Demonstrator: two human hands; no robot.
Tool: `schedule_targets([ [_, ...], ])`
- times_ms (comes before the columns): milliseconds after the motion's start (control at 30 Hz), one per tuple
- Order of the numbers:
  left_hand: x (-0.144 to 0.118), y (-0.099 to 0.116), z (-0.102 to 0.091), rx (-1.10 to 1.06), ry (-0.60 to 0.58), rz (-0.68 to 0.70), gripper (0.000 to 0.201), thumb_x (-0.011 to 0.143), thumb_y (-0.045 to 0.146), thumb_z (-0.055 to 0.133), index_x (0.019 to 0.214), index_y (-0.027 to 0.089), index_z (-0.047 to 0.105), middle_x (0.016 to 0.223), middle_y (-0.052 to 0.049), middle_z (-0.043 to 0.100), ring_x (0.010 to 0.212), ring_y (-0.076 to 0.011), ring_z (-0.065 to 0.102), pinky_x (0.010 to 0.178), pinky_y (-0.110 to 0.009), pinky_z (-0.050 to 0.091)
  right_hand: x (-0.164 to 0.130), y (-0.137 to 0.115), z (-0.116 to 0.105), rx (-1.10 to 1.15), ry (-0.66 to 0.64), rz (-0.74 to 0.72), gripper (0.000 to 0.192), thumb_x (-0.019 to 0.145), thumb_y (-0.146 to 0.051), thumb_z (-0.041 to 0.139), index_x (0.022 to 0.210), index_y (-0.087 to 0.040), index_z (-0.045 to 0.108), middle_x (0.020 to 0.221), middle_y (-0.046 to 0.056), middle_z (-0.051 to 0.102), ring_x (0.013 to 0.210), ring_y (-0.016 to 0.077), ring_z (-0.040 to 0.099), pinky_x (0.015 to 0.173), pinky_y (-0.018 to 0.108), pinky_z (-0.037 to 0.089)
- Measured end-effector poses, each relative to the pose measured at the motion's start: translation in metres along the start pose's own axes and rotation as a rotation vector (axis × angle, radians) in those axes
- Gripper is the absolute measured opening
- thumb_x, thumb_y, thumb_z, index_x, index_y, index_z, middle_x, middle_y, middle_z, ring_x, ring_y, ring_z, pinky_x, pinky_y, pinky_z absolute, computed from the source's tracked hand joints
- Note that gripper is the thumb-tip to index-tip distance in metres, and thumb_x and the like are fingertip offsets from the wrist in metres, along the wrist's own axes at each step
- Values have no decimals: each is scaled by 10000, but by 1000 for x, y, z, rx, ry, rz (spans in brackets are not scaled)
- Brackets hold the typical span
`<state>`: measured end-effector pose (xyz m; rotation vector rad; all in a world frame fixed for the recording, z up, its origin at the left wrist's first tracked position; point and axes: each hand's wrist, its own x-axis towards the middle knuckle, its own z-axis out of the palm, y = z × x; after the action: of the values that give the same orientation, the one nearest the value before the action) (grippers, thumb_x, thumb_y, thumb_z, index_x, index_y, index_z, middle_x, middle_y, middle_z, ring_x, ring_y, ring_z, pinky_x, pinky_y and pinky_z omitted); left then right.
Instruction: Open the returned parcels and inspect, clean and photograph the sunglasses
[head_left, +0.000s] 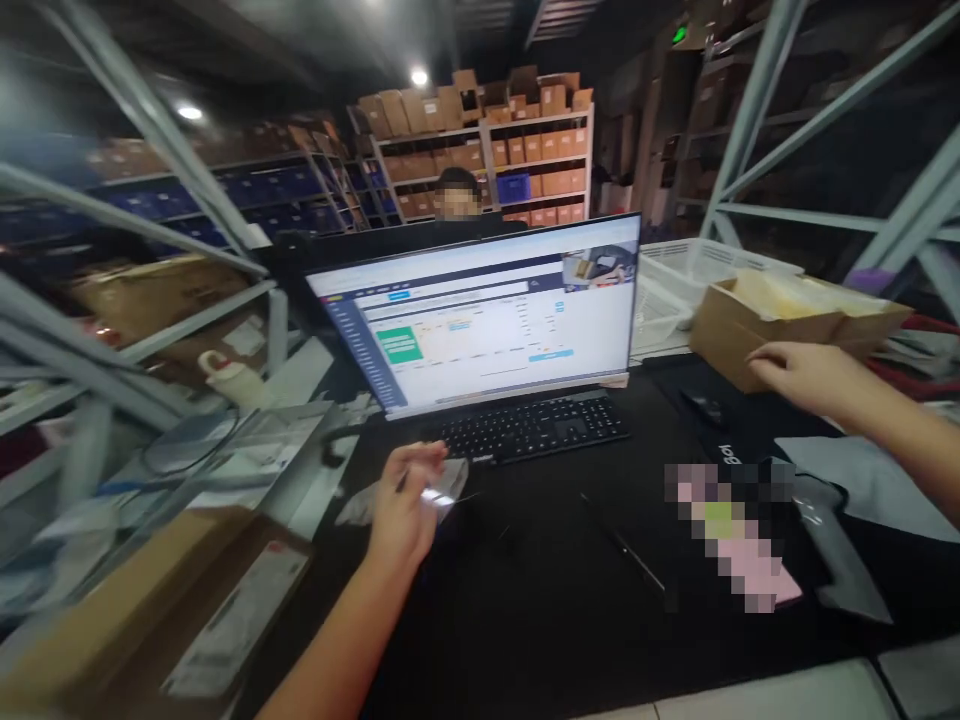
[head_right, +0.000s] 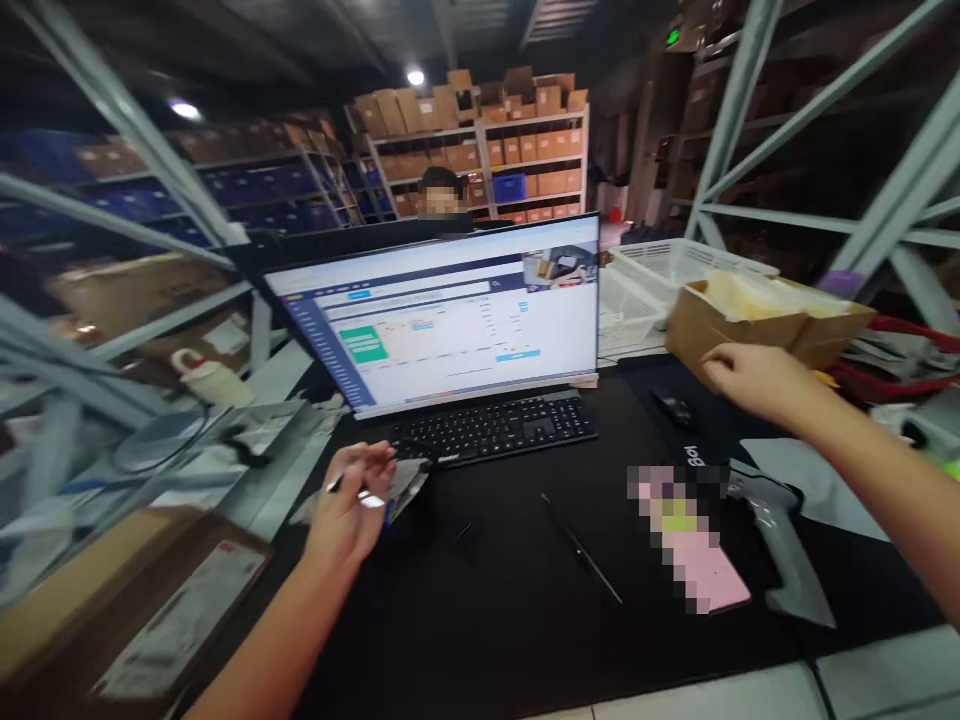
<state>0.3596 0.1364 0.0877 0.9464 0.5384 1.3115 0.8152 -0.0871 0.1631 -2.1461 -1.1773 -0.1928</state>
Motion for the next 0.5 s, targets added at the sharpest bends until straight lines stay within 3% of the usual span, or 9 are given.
schedule_targets([
  [67,-9,-1,6,-6,-33,-10,497,518,471,971,875,247,707,894,10,771,880,-133,692,841,-249,528,-47,-77,29,28,-197,-177,398,894,-527,584,1144,-244,708,787,72,701,628,236,626,618,382,491],
  [133,-19,-2,11,-7,-81,-23,495,521,477,968,868,242,702,905,3,767,885,-139,685,870,-273,511,-97,-147,56,201,-263,-388,627,854,-553,643,1407,-269,559,777,37,685,619,218,629,564,341,494],
  [167,-23,-3,13,-4,-107,-32,493,528,478,965,867,238,698,911,-3,765,888,-147,684,893,-292,503,-117,-175,69,272,-291,-445,662,867,-529,642,1457,-261,505,787,35,685,648,220,646,582,338,509],
  [233,-31,-4,14,7,-154,-54,481,559,475,954,877,229,690,924,-20,760,905,-171,685,950,-343,483,-141,-215,91,409,-258,-478,450,960,-441,532,1367,-253,574,804,40,698,696,214,670,630,330,529],
  [300,-36,-5,12,14,-194,-86,468,592,473,940,887,222,676,929,-35,757,935,-196,688,989,-382,464,-144,-233,107,517,-178,-462,297,1015,-386,433,1087,-241,682,824,53,710,743,206,681,684,322,532],
  [367,-37,-4,8,24,-244,-99,445,636,473,918,902,219,666,947,-47,756,970,-210,685,993,-388,458,-136,-237,116,564,-123,-408,339,1031,-389,401,882,-227,660,786,51,699,730,198,673,686,310,517],
  [500,-32,-2,-1,84,-422,-11,489,648,504,902,983,217,691,1029,-83,759,1027,-231,678,974,-360,469,-124,-238,111,575,-93,-246,366,1028,-448,420,836,-211,623,685,25,639,701,185,645,645,285,467],
])
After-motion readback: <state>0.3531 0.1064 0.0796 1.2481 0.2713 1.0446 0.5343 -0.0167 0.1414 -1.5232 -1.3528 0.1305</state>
